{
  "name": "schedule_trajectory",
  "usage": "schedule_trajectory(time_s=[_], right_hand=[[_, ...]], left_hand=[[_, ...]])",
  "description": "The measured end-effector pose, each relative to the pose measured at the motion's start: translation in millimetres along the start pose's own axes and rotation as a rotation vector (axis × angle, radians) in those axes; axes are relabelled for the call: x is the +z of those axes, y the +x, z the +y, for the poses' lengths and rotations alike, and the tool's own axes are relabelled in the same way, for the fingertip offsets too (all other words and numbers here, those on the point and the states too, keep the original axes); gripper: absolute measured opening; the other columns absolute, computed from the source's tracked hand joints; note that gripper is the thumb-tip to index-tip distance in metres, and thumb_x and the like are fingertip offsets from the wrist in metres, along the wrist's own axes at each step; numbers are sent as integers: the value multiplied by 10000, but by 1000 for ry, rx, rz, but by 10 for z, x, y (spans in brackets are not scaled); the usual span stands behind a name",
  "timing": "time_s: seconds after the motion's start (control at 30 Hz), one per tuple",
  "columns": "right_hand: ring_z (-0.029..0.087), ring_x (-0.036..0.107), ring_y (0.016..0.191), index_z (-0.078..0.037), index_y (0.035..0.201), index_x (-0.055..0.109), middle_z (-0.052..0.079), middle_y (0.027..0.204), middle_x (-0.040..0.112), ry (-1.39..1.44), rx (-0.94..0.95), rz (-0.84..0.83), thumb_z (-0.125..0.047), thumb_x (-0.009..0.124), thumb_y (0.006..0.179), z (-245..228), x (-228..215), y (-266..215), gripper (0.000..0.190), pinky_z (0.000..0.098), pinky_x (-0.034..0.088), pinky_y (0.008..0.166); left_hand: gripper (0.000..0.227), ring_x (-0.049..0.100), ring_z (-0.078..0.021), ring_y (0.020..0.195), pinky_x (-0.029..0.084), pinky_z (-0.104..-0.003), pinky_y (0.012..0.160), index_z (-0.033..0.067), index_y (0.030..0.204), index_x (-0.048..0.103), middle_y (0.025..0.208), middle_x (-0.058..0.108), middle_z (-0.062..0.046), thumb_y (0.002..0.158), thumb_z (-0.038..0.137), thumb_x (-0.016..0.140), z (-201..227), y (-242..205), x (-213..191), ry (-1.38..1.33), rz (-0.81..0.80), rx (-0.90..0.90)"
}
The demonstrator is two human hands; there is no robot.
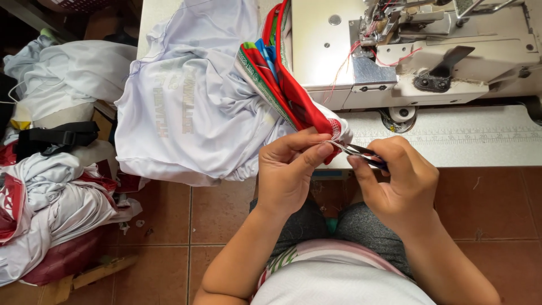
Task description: Trimming loose threads from a garment using hand snips at a sewing workstation
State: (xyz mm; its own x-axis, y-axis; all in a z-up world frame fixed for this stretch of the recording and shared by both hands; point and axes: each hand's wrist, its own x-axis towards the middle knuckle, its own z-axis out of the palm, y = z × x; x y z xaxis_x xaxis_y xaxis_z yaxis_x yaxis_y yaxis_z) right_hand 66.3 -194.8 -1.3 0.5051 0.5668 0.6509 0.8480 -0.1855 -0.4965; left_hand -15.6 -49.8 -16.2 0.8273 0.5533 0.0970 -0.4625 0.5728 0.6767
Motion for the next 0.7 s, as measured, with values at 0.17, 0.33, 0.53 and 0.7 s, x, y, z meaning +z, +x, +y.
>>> schedule_trajectory(time_s=[0.17,0.33,0.53,0.7], right_hand=[[231,486,622,-27,1026,563,94,750,560,-40,-4,18,-169,679,984,-25,61,22,189,335,397,597],[232,449,614,-24,1020,574,97,760,561,-65,18,24,-240,651,994,7,83,36,231,334,375,591],[221,543,715,-15,1070,540,113,873,567,60,268,-35,-252,557,1014,215,75,-72,244,355,436,691],[152,510,509,-152,934,330,59,676,466,838,545,230,-41,723,849,239,249,-189,417,227,445,485]], left_hand=[[124,663,-216,971,546,-286,889,22,941,725,1033,690,-180,869,-72,687,-17,-33,14,66,-100,105],[175,584,-132,853,492,-198,744,64,941,733,901,586,-88,854,-82,690,-1,-53,29,146,-148,114],[141,610,-149,1031,472,-250,899,97,983,723,1074,629,-78,905,-14,688,142,-112,128,493,-186,192],[463,585,-362,1260,486,-436,1158,38,1485,349,1326,554,-215,1092,282,335,529,-119,219,1028,-679,454]])
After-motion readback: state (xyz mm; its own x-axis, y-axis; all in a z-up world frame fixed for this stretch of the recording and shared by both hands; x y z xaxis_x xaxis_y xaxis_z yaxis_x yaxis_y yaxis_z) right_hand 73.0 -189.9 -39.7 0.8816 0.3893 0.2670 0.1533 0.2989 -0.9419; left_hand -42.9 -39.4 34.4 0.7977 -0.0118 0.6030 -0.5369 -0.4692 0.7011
